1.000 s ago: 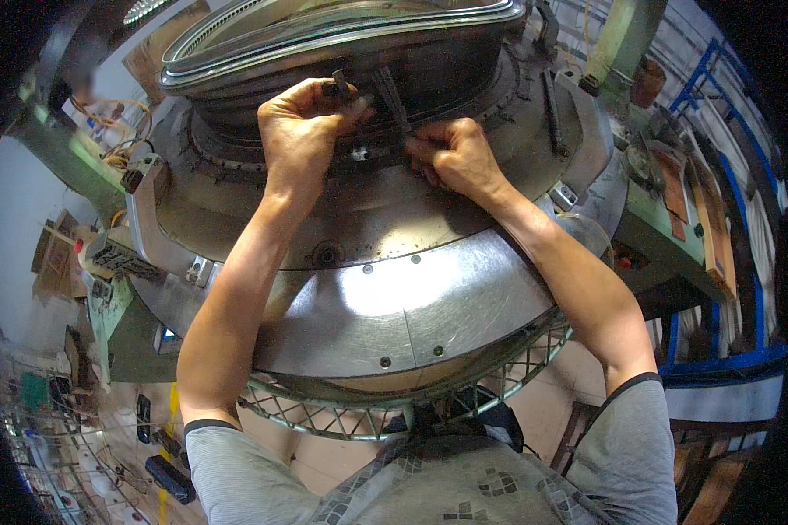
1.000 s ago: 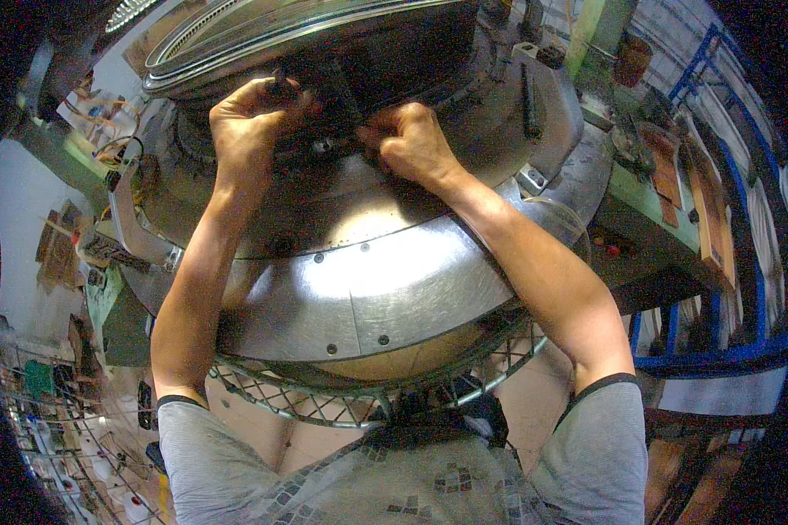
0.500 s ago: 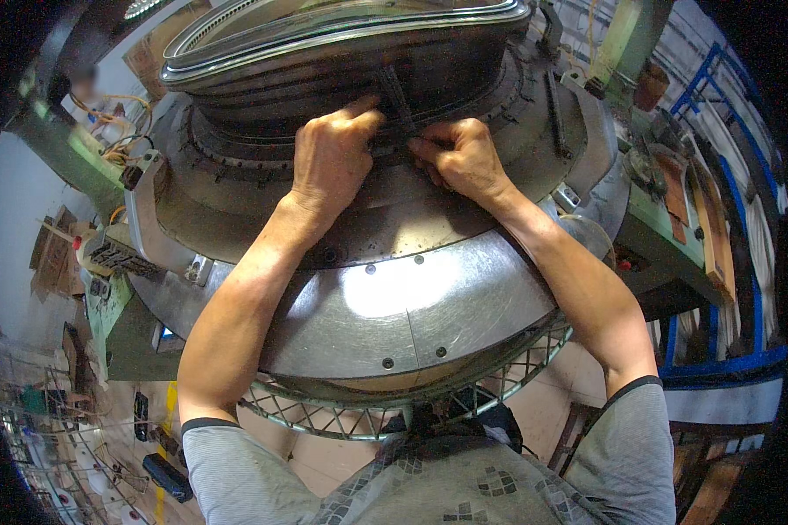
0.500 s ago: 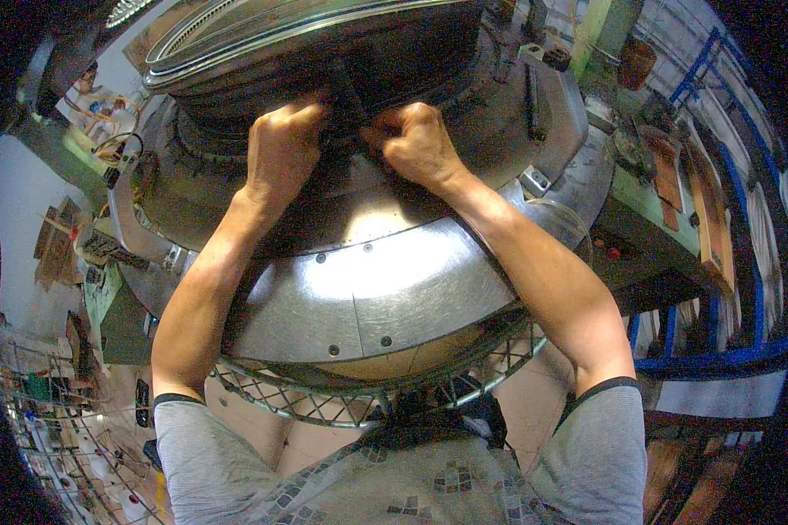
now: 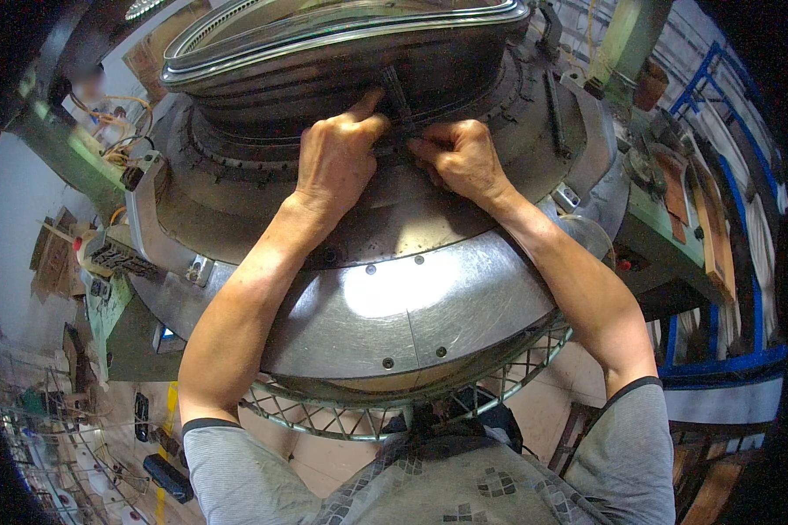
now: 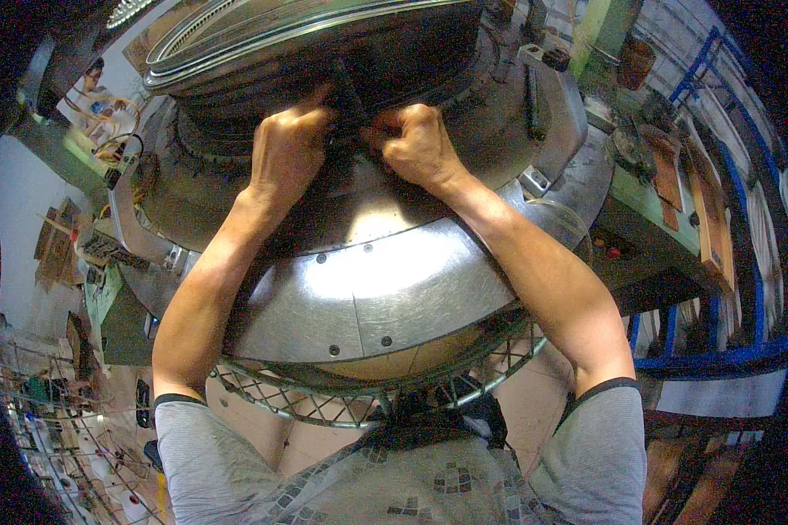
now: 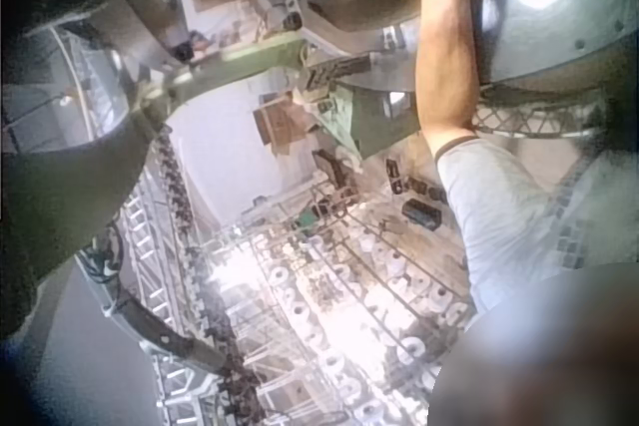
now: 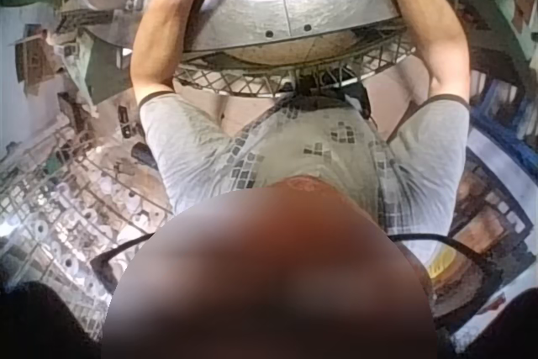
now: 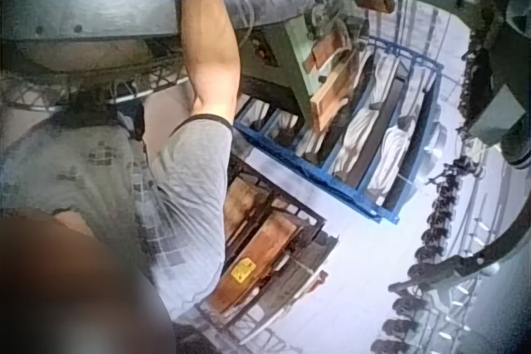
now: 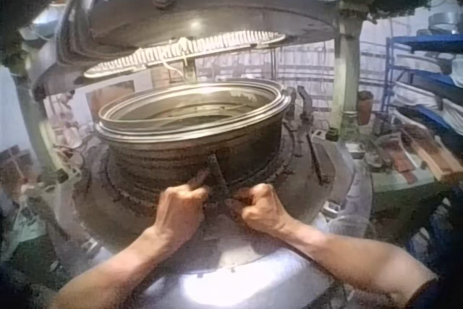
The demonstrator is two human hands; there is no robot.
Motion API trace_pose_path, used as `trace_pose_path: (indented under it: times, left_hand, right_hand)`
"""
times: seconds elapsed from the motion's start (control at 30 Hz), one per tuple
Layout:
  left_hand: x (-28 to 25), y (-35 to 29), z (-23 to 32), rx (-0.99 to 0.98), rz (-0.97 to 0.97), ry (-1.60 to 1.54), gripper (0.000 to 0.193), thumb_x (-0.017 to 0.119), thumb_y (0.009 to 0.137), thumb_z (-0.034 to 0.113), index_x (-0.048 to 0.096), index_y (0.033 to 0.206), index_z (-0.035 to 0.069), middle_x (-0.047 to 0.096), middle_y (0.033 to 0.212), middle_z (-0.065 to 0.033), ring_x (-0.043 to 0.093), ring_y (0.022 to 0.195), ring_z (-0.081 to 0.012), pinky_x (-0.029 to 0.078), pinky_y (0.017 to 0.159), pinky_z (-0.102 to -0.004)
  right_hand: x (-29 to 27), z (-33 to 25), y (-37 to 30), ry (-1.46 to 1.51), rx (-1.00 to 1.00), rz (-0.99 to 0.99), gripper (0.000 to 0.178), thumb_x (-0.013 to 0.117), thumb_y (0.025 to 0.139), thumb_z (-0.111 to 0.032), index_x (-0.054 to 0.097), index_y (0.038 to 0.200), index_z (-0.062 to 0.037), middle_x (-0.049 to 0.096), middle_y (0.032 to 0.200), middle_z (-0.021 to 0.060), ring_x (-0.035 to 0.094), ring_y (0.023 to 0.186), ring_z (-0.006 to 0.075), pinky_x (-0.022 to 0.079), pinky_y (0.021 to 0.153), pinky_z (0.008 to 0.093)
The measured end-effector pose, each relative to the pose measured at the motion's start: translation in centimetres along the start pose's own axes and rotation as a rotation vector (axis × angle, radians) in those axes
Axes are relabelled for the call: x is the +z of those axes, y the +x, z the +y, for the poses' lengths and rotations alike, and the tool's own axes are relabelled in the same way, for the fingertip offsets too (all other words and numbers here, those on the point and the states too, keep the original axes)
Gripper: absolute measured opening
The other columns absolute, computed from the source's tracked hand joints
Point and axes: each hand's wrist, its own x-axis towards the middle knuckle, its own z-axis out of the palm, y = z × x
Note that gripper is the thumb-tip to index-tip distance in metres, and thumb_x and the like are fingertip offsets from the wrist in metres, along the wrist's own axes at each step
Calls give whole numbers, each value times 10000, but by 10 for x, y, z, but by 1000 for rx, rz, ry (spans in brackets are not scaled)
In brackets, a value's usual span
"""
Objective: The person repeatedly picks up small rectangular metal pieces from a wooden tray and inserts them into slots on a large circular metal machine. The person handles the pieces one at a time, placing them into the machine's rim.
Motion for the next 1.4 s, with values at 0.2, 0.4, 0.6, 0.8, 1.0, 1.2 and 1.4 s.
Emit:
trace_pose_path:
  times: [0.2,0.4,0.6,0.8,1.0,1.2,1.4]
  left_hand:
    - [-2,1,1,-17,-30,26,176,646,782,-15,740,909,65,710,1055,-202,708,790,-380,596,684,-439]
    - [-3,0,2,-36,-41,31,255,647,657,-69,714,869,57,641,1300,-146,724,875,-343,613,750,-420]
    - [-2,1,1,-33,-74,49,240,648,656,-70,711,854,50,624,1329,-149,725,874,-346,614,752,-416]
    - [-1,1,0,-9,-29,22,205,634,715,-52,731,866,47,657,1250,-172,719,834,-360,606,726,-426]
    - [-6,3,3,-14,-37,24,187,643,749,-47,740,883,40,707,1110,-184,716,805,-364,597,710,-415]
    - [-15,12,4,-379,202,-716,206,740,776,-81,728,965,1,745,896,-84,685,798,-140,556,743,-270]
    - [-14,12,9,-467,200,-1001,157,771,785,-76,734,926,-17,747,864,-26,652,789,-59,553,717,-236]
  right_hand:
    - [-2,-1,1,-46,105,-16,193,734,813,-182,764,895,-10,708,857,235,736,751,291,557,700,378]
    - [-3,-1,2,-82,82,-25,185,735,819,-175,763,900,-11,705,857,239,735,743,295,556,696,381]
    - [-3,-3,1,-77,81,-25,181,725,817,-167,764,899,-10,708,860,237,738,751,287,559,702,378]
    - [0,-1,1,-41,-31,8,185,711,898,-119,725,763,6,623,574,32,543,477,92,415,437,276]
    - [0,1,1,-59,-32,12,189,713,901,-129,727,766,3,621,577,25,542,492,82,420,450,268]
    - [-3,-9,-2,128,45,-71,125,723,861,-128,751,882,-8,695,750,131,647,641,134,496,583,302]
    - [4,-20,-4,109,-16,-144,148,738,848,-121,764,933,-4,748,809,158,679,708,125,532,646,301]
